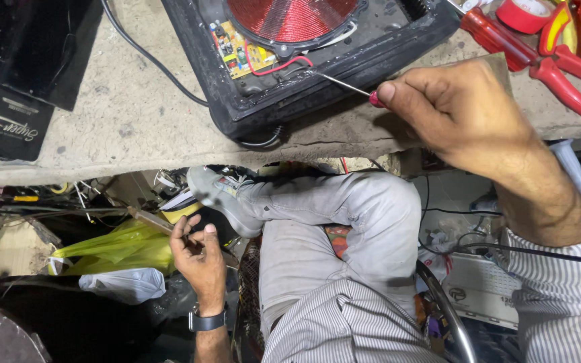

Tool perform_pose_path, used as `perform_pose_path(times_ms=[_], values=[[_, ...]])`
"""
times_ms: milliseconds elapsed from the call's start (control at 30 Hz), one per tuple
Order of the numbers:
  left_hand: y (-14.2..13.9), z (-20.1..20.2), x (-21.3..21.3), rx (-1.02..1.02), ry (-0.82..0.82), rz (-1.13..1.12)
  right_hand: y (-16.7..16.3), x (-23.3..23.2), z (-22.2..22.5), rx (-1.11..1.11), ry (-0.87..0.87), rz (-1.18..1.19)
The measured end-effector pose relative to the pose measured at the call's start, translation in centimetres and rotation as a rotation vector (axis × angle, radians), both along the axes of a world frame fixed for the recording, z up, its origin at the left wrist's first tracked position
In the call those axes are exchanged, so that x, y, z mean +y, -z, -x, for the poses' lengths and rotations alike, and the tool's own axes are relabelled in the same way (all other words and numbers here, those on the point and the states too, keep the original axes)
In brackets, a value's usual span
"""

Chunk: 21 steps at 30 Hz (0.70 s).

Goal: The person repairs an induction cooktop at a cluttered workbench. They use a screwdriver to unscrew and work on the cooktop's casing and internal components, then reposition the unit and press on its glass top, handling the appliance throughout.

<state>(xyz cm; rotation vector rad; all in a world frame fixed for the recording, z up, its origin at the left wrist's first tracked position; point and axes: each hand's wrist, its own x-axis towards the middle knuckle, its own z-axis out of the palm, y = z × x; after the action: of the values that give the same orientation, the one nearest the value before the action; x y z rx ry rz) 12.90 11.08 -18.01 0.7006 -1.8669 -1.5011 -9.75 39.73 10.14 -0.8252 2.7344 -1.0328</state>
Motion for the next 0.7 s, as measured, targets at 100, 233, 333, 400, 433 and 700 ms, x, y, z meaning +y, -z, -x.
perform_pose_path(times_ms=[100, 233, 333, 400, 433, 700], values=[[0.0, 0.3, -0.3, 0.011, -0.005, -0.007, -0.8, 1.5, -0.9, -0.217, 0.137, 0.179], [-0.2, 0.5, -0.3, 0.088, 0.000, -0.020, -1.7, 6.3, -2.0, 0.004, 0.193, 0.389], [-0.9, 1.0, 0.5, 0.150, 0.015, 0.027, -0.5, 9.6, -2.0, 0.216, 0.157, 0.551], [-1.7, 1.3, 1.3, 0.185, 0.031, 0.072, 0.2, 11.6, -2.1, 0.274, 0.244, 0.518], [-2.1, 1.6, 1.7, 0.196, 0.034, 0.118, 0.5, 12.6, -2.1, 0.284, 0.295, 0.491], [-6.3, 4.4, 5.5, 0.253, 0.125, 0.226, 3.8, 20.2, -1.3, 0.398, 0.316, 0.096]])
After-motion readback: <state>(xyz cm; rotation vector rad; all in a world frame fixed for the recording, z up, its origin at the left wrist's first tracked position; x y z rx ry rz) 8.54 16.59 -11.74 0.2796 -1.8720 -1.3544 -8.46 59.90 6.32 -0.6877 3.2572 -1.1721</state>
